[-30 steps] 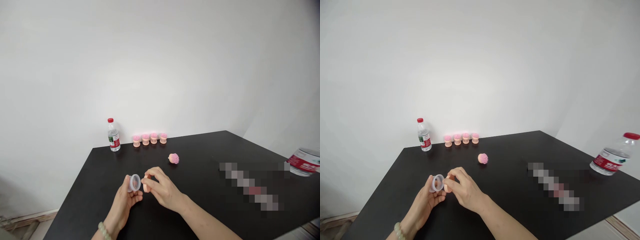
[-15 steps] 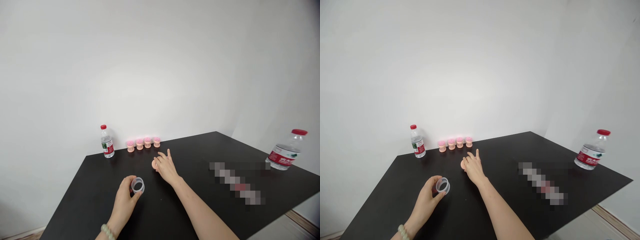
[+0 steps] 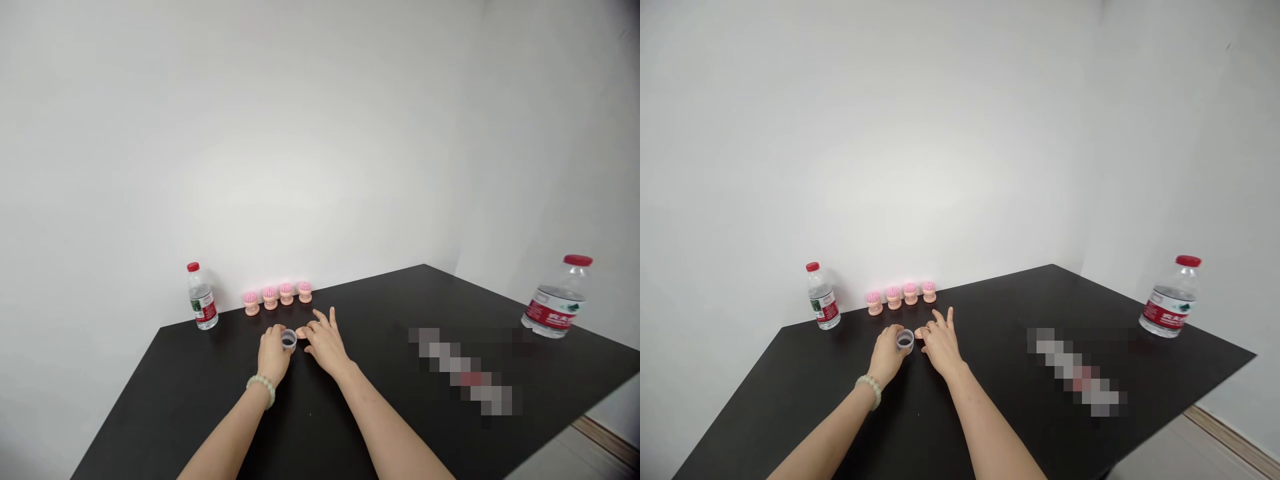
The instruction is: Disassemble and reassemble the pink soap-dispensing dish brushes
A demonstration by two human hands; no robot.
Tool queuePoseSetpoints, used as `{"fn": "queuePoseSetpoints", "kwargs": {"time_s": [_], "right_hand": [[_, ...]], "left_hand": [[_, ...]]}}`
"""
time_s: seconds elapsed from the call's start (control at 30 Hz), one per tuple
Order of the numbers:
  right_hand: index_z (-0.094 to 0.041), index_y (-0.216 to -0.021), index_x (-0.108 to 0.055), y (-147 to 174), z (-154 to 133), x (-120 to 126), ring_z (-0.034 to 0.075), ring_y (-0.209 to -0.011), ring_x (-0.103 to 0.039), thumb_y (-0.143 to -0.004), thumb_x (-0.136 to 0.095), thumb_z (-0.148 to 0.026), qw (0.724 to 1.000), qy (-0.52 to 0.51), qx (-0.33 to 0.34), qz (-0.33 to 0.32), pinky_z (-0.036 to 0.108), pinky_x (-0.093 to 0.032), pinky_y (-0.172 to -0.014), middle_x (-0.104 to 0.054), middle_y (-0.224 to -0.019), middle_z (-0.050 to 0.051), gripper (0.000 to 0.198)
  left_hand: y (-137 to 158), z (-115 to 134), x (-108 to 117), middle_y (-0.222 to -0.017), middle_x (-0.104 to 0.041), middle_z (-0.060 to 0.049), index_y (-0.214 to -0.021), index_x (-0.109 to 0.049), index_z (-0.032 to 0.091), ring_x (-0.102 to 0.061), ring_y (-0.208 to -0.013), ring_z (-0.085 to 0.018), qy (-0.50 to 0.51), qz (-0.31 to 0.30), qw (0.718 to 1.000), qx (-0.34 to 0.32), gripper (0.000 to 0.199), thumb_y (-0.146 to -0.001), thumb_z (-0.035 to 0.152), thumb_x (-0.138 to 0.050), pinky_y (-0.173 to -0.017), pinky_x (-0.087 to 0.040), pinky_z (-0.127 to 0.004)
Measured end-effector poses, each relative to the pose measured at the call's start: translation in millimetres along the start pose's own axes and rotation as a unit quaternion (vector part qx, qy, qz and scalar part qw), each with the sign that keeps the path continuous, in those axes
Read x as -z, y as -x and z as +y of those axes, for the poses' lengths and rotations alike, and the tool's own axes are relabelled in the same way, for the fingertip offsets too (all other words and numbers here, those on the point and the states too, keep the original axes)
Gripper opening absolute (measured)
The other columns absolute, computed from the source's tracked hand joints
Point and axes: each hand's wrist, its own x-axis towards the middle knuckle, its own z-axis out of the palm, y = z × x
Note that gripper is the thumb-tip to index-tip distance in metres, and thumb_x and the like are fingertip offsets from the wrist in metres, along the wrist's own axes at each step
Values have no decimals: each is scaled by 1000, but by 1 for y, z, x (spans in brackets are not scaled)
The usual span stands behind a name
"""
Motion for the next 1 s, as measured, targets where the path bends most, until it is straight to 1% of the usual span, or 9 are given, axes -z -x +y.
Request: {"fn": "queuePoseSetpoints", "kwargs": {"time_s": [0.07, 0.2, 0.33, 0.47, 0.53, 0.63, 0.77, 0.93, 1.0], "right_hand": [[-20, -108, -73, 0, 0, 0, 38, -139, -42, -80, -79, -20, 1000, -5, 2, -2, 70, -7, -117, -73, -106, 10, 29], [-18, -99, -75, -1, -1, -2, 35, -141, -41, -86, -71, -16, 1000, -14, 9, -6, 67, -9, -119, -74, -107, 10, 13], [-18, -91, -76, -1, -1, -4, 33, -141, -41, -92, -59, -11, 1000, -19, 8, 0, 65, -10, -121, -74, -106, 9, 18], [-17, -90, -76, 1, 0, -4, 34, -142, -40, -90, -58, -7, 999, -26, 10, 16, 62, -10, -122, -73, -108, 10, 20], [-16, -91, -77, 2, 0, -2, 35, -141, -40, -88, -58, -5, 999, -31, 7, 31, 61, -11, -122, -73, -109, 11, 22], [-16, -94, -78, 6, -1, 5, 35, -139, -42, -88, -58, -4, 997, -38, -6, 60, 61, -16, -122, -72, -110, 13, 24], [-17, -101, -77, 12, -5, 20, 35, -136, -45, -91, -56, -9, 993, -47, -33, 105, 62, -26, -118, -72, -114, 12, 25], [-15, -129, -63, 0, -10, 40, 33, -131, -47, -91, -58, -14, 988, -54, -69, 129, 55, -41, -109, -62, -132, 15, 38], [-15, -133, -59, -14, -10, 44, 31, -125, -51, -91, -60, -17, 988, -57, -84, 115, 47, -46, -105, -60, -134, 15, 42]], "left_hand": [[-5, -2, -6, -124, -64, -8, -119, -62, 17, -63, -111, -26, -12, 1, 1000, 7, 30, -92, 32, -64, -94, -52, -50], [-13, -6, -13, -125, -64, -9, -121, -61, 17, -64, -108, -25, -17, -3, 1000, 19, 32, -93, 33, -64, -91, -55, -48], [-16, -6, -14, -126, -63, -9, -121, -60, 17, -62, -112, -26, -5, -3, 1000, 29, 33, -92, 30, -65, -94, -52, -50], [-11, -4, -9, -125, -61, -14, -132, -52, 12, -56, -121, -28, 18, -1, 999, 43, 56, -79, 11, -71, -105, -43, -43], [-5, -3, -4, -126, -59, -16, -136, -49, 12, -53, -124, -30, 31, 2, 998, 49, 65, -75, 9, -71, -107, -39, -41], [12, -4, 8, -129, -56, -16, -135, -49, 15, -52, -126, -32, 57, -2, 997, 46, 65, -74, 14, -69, -106, -41, -42], [54, -13, 32, -129, -57, -14, -133, -52, 17, -55, -123, -31, 99, -14, 995, 24, 59, -76, 24, -65, -99, -48, -42], [109, -52, 54, -133, -55, -9, -133, -53, 27, -54, -127, -32, 116, 4, 993, -32, 55, -79, 28, -59, -101, -49, -47], [121, -69, 57, -131, -57, -9, -131, -55, 29, -55, -124, -32, 107, 56, 992, -41, 50, -82, 30, -55, -98, -52, -48]]}}
